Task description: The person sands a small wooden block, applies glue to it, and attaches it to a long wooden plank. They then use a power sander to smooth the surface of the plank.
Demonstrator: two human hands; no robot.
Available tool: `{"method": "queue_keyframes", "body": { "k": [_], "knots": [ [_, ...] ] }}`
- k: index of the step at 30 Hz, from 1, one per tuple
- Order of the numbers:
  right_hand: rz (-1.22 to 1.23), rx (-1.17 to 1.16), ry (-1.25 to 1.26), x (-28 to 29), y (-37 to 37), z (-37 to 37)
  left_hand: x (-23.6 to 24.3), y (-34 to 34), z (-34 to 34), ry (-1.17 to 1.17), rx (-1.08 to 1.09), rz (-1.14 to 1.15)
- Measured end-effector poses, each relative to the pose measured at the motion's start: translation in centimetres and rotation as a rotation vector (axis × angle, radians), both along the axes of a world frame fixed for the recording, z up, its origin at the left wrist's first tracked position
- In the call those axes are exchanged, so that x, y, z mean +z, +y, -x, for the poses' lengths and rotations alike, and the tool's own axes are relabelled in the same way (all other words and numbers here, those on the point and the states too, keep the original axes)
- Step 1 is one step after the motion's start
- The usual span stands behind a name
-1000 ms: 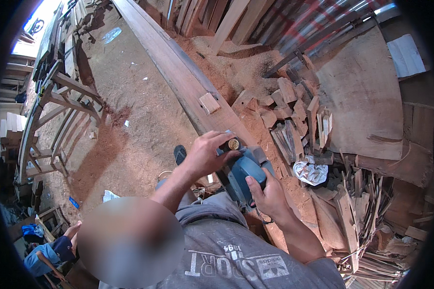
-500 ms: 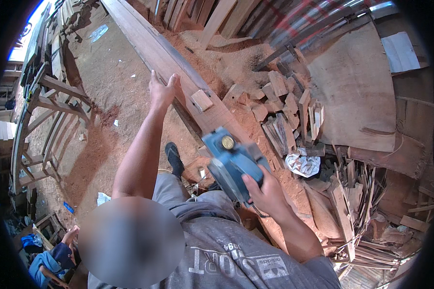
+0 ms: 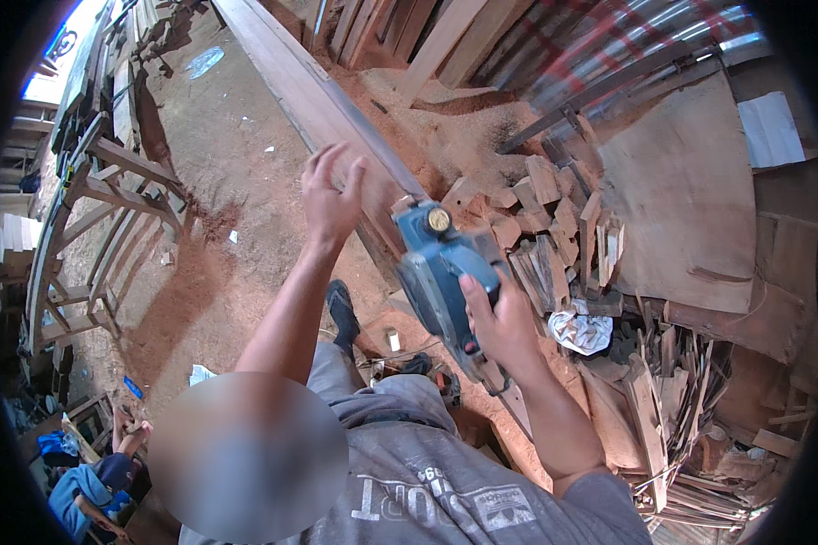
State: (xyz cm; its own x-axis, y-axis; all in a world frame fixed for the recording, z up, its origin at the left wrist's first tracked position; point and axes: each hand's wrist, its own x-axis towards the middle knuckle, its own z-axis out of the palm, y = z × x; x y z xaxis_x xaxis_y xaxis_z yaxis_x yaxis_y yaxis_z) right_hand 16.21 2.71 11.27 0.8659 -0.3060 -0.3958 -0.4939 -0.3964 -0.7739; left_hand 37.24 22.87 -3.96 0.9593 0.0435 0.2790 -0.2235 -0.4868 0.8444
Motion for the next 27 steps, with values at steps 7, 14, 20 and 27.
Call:
{"method": "queue_keyframes", "body": {
  "k": [7,14,20,27],
  "knots": [
    [0.108,0.091,-0.108,-2.0,1.7,-12.5,8.9,-1.7,-3.7,0.155,-0.443,-0.034],
    [0.001,0.023,0.095,1.2,0.3,-0.5,5.4,-3.2,3.7,-0.004,-0.743,-0.017],
    [0.132,0.034,-0.086,0.7,2.0,-8.6,5.2,-1.3,-5.5,0.047,-0.645,-0.094],
    [0.074,0.096,0.007,1.1,1.6,-4.5,-4.5,1.0,-13.0,0.591,0.292,-0.030]
  ]
}}
